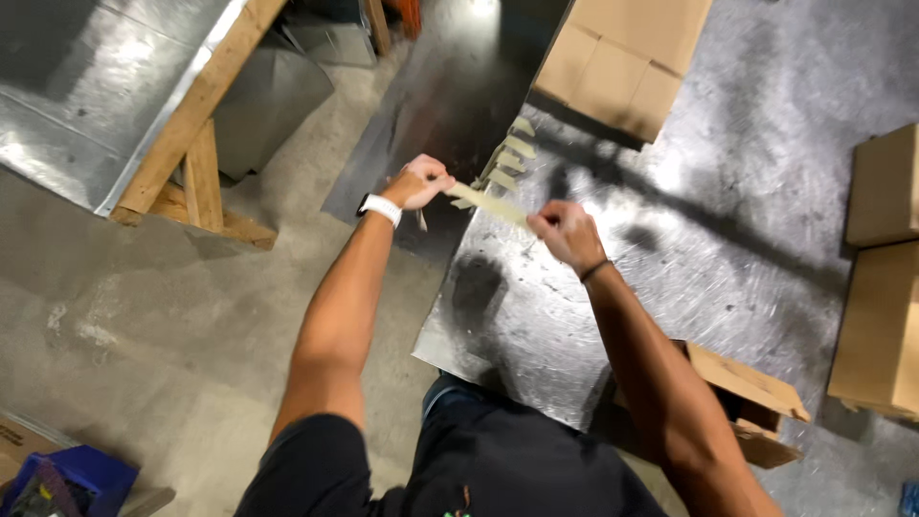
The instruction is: The person packs items into cardboard boxes by hand on a workbench. The person takes a flat cardboard box, unfolds it into a box shape, places a small packaged item inside, and secures the box closed using strips of adhesive tape taken from the edge of the workbench. The person repeats this process for multiple boxes, stacking the completed boxes into a pile on the workbench.
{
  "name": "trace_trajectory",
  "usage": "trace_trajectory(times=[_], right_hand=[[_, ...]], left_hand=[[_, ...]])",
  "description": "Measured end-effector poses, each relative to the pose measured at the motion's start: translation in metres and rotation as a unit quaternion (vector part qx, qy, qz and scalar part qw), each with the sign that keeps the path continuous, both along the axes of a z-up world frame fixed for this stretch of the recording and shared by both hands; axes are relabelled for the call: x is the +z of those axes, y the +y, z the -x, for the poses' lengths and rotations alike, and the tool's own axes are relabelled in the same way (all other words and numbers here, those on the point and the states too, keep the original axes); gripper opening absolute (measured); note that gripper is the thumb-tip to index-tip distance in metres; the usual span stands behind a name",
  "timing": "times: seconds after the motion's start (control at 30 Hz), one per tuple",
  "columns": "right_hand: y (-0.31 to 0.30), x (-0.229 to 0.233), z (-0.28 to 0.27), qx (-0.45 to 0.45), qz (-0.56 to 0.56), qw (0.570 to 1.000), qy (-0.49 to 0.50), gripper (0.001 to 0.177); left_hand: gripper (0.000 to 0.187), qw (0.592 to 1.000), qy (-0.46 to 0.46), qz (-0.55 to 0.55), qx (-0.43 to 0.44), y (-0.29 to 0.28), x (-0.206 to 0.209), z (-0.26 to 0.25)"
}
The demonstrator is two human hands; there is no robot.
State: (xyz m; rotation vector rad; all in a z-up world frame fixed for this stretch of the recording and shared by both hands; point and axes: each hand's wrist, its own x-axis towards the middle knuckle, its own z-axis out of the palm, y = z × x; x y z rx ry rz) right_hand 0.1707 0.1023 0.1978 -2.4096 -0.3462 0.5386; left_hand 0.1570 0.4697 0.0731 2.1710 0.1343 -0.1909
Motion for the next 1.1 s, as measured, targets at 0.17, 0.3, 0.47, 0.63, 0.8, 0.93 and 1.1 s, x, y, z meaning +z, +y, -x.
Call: trace_trajectory(times=[0.17,0.3,0.47,0.63,0.8,0.93,1.1], right_hand=[[0.04,-0.07,-0.047,-0.104,-0.039,0.988,0.105,0.029],[0.06,-0.089,-0.066,-0.125,0.014,0.98,0.152,0.034],[0.053,-0.134,-0.079,-0.085,0.088,0.98,0.154,0.037],[0.057,-0.124,-0.075,-0.066,0.113,0.982,0.137,0.04],[0.071,-0.093,-0.067,-0.024,0.223,0.969,0.1,0.037],[0.062,-0.097,-0.062,-0.022,0.251,0.966,0.057,0.035],[0.043,-0.116,-0.041,0.028,0.277,0.942,-0.188,0.044]], left_hand=[[0.032,0.994,0.082,0.055,0.043,0.001,-0.13,-0.043],[0.035,0.975,0.166,0.114,0.093,-0.015,-0.182,-0.043],[0.032,0.963,0.189,0.161,0.101,-0.021,-0.194,-0.029],[0.033,0.957,0.184,0.212,0.075,-0.025,-0.183,-0.014],[0.037,0.967,0.184,0.178,0.006,-0.042,-0.192,-0.024],[0.04,0.964,0.191,0.182,-0.013,-0.055,-0.172,-0.026],[0.061,0.962,0.267,0.001,0.056,-0.058,-0.169,-0.015]])
